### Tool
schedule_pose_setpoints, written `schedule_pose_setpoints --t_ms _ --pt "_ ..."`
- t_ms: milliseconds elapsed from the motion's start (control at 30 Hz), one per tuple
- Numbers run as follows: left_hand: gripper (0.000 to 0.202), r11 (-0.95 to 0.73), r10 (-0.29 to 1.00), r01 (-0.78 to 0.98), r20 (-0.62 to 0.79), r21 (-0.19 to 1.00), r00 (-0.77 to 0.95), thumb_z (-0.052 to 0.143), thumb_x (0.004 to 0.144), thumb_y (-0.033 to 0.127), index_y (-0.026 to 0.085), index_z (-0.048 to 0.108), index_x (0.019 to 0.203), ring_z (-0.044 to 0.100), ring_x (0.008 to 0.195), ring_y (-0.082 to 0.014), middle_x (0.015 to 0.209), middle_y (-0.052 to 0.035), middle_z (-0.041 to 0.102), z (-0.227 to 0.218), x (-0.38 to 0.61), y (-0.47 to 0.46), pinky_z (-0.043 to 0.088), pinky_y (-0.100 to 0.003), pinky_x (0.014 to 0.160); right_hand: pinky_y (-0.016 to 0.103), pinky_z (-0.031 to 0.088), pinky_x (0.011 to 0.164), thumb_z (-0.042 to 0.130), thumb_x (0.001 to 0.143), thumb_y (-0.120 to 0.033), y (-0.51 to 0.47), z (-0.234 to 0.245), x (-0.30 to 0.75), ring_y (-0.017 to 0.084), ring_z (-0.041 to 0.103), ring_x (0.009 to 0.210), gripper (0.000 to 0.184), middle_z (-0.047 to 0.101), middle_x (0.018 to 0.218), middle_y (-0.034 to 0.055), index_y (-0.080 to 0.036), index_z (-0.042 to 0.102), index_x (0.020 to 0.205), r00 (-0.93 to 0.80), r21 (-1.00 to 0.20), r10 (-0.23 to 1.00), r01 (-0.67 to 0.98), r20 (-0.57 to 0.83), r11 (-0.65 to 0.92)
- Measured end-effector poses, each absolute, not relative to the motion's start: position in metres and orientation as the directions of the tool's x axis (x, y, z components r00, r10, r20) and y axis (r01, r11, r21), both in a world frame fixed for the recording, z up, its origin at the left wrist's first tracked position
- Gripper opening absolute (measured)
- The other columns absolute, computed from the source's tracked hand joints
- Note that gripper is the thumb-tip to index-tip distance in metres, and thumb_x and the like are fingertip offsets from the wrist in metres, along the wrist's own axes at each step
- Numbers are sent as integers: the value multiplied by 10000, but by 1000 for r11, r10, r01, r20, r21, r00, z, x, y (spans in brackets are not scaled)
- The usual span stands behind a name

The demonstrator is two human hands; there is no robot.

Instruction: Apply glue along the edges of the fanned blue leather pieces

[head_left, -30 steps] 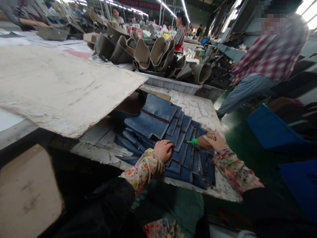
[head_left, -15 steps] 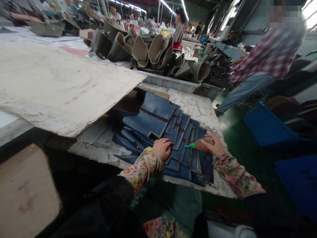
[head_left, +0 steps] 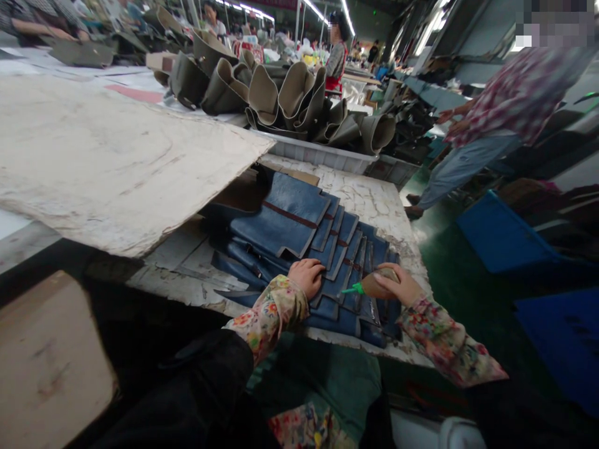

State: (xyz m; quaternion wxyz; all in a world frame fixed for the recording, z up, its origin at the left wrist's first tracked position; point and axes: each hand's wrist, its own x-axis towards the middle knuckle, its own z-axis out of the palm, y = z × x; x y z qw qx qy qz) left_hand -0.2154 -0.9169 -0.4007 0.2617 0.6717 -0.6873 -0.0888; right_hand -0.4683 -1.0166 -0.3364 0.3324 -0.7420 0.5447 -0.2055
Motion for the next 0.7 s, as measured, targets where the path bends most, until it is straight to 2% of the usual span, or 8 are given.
schedule_pose_setpoints --t_ms 133,300,700 --pt "313 79 -971 -876 234 475 40 469 823 253 244 617 1099 503 1128 -199 1203 -17 596 -401 -216 -916 378 -399 959 421 465 862 563 540 -606 -1008 -331 -465 257 573 921 598 614 956 97 -172 562 953 290 -711 -956 -682 -48 -171" --pt "315 84 -973 -879 228 469 29 464 826 257 242 619 1099 501 1128 -203 1200 -15 597 -400 -217 -916 381 -399 956 403 465 874 549 559 -605 -994 -325 -464 248 575 932 610 617 984 94 -170 560 986 335 -714 -932 -686 -139 -140" --pt "320 83 -974 -886 227 456 26 473 822 262 254 612 1111 498 1130 -206 1210 -13 591 -403 -216 -917 381 -401 953 399 450 894 557 578 -600 -981 -324 -468 245 564 952 593 599 1005 86 -181 542 997 319 -729 -941 -671 -117 -137"
